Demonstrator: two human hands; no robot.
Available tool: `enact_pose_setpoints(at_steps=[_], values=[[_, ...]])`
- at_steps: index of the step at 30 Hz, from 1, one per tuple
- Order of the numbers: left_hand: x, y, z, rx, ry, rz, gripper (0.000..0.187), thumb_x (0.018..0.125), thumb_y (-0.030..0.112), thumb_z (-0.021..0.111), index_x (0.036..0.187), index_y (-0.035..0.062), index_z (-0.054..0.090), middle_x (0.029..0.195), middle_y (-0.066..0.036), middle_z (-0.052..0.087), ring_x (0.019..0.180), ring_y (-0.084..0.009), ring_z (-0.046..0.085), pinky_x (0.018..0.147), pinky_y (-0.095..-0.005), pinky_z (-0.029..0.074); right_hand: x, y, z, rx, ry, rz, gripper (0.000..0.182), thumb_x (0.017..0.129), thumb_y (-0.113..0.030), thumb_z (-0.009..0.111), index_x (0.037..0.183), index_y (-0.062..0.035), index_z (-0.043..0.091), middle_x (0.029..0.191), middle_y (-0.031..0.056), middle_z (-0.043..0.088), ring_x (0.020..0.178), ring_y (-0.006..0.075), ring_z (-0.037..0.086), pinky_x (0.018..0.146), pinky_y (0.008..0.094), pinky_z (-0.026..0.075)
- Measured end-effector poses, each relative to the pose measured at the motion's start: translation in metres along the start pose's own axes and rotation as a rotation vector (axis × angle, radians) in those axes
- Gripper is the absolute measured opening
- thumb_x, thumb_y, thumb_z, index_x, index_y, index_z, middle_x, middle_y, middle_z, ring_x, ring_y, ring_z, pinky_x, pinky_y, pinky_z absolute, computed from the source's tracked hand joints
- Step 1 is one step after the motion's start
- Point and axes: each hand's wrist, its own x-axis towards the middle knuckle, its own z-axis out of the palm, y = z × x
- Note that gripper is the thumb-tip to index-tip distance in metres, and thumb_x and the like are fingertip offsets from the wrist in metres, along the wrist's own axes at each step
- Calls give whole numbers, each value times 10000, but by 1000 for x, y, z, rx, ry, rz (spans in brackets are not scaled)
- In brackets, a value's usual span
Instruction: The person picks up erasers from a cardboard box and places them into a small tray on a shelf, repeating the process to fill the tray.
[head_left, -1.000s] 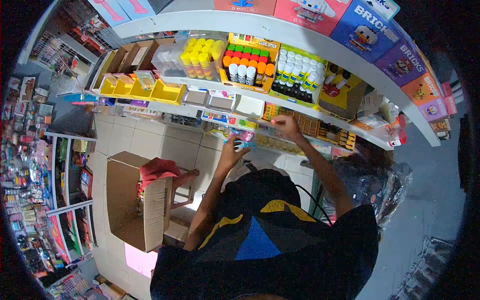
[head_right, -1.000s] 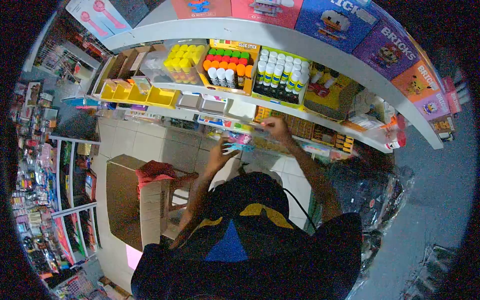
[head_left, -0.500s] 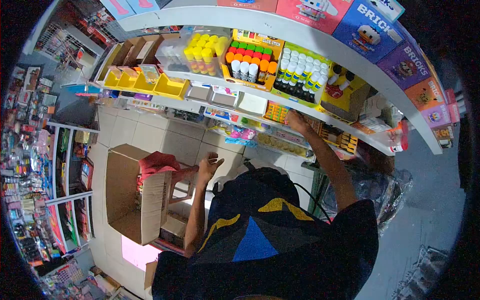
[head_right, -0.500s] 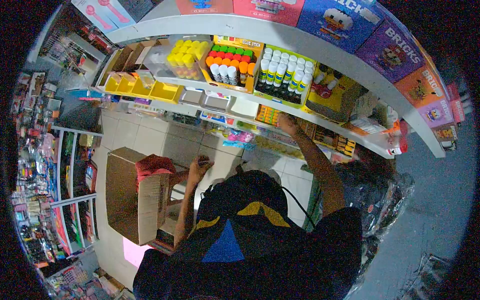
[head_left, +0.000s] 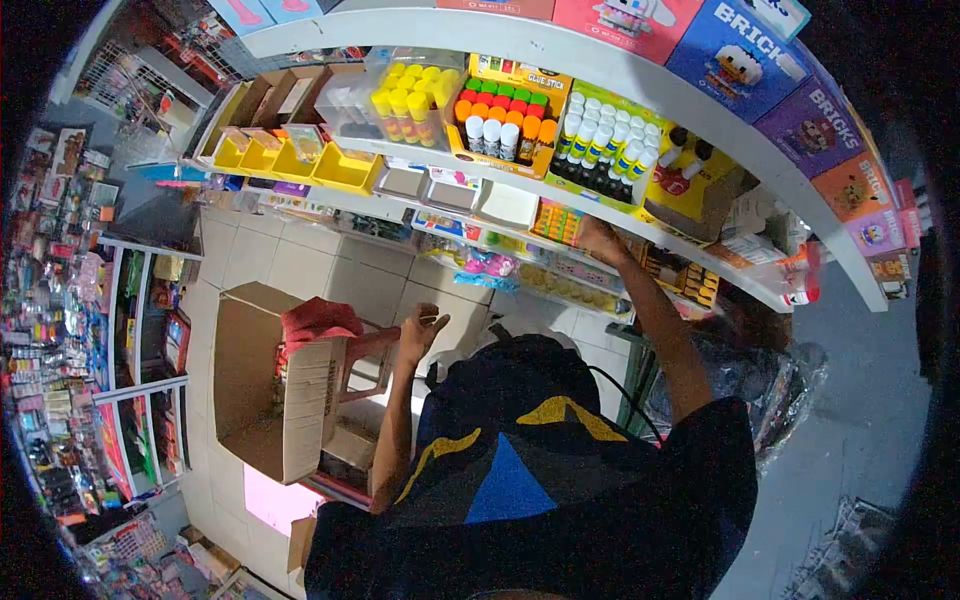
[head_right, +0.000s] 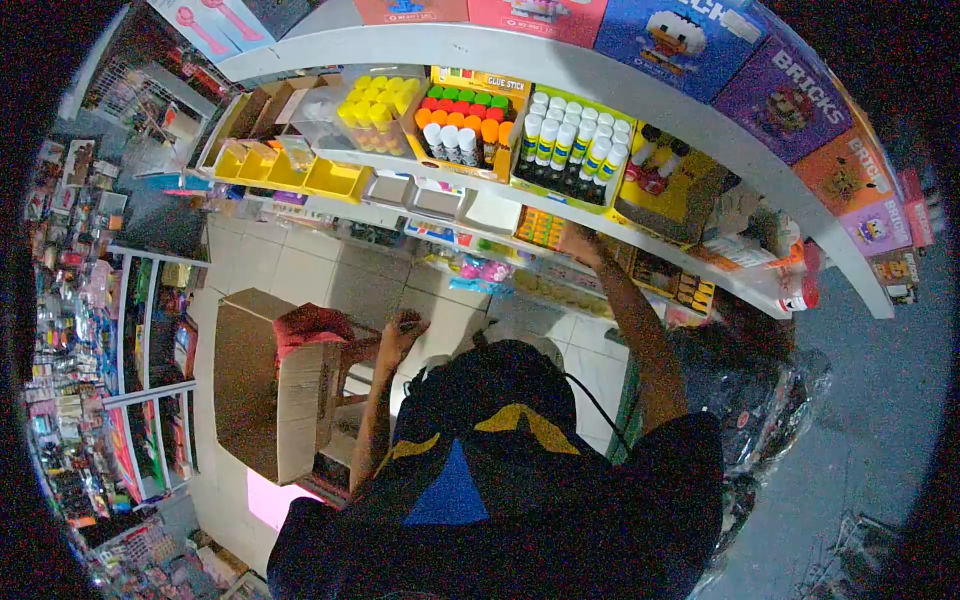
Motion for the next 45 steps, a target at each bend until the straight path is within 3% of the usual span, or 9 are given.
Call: enact_pose_setpoints(at_steps=[4, 10, 17, 19, 26, 30, 32, 38, 45], values=[[-2, 4, 0, -5, 0, -19, 450, 733, 294, 711, 993, -35, 548, 940, -189, 626, 865, -289, 631, 739, -359, 501, 5, 22, 12, 464, -115, 152, 158, 577, -59, 654, 640, 46, 553, 586, 141, 569, 473, 201, 570, 479, 334, 478], [-9, -3, 1, -55, -8, -56, 381, 739, 247, 711, 970, -20, 566, 919, -163, 636, 876, -223, 616, 753, -326, 476, 17, 57, 45, 302, -46, 77, 145, 584, -24, 634, 532, 29, 509, 509, 112, 530, 448, 181, 550, 451, 326, 451], [-14, 1, -3, -63, 14, -47, 345, 748, 210, 703, 953, -28, 561, 894, -157, 635, 854, -209, 612, 742, -321, 471, 54, 161, 157, 116, 165, -165, 366, 647, -50, 637, 876, 1, 355, 898, 132, 411, 825, 245, 465, 734, 381, 364], [-16, -8, -3, -82, 24, -19, 316, 755, 183, 693, 952, -26, 560, 890, -154, 635, 846, -207, 612, 737, -315, 470, 48, 151, 144, 281, 167, -201, 140, 635, -33, 635, 678, -17, 502, 687, 62, 526, 690, 192, 519, 619, 338, 419], [-23, -41, -13, -71, 74, -15, 354, 761, 227, 677, 979, -27, 561, 900, -162, 635, 852, -229, 625, 743, -330, 486, 42, 110, 125, 520, 308, -157, 279, 655, 9, 639, 921, -17, 557, 818, 104, 534, 747, 206, 523, 685, 328, 421], [-52, -33, -47, -111, 233, -20, 301, 785, 218, 660, 953, -13, 563, 876, -137, 630, 832, -222, 623, 735, -319, 492, 7, -55, 32, 53, 390, -414, 319, 696, 28, 604, 1008, -6, 547, 927, 127, 529, 772, 265, 534, 699, 338, 439], [-71, -31, -68, -140, 344, -19, 247, 806, 176, 634, 960, -1, 556, 874, -116, 627, 815, -202, 616, 724, -312, 490, 6, -98, 65, 373, 235, -209, 298, 694, 37, 583, 987, -15, 574, 1044, 186, 530, 1004, 370, 497, 855, 388, 414], [-134, -41, -124, -132, 859, -83, 236, 810, 142, 620, 986, 5, 544, 855, -119, 620, 776, -203, 606, 714, -300, 475, -25, -227, 142, 446, -106, -752, 229, 727, 23, 577, 943, -52, 592, 999, 121, 513, 847, 233, 553, 697, 307, 461], [-246, -103, -187, 25, 1151, -260, 339, 761, 153, 667, 1033, 20, 514, 951, -140, 582, 851, -256, 560, 772, -341, 431, -36, -394, 161, 525, -538, -787, 172, 758, -39, 598, 927, -65, 596, 1003, 117, 500, 829, 257, 564, 723, 318, 460]])
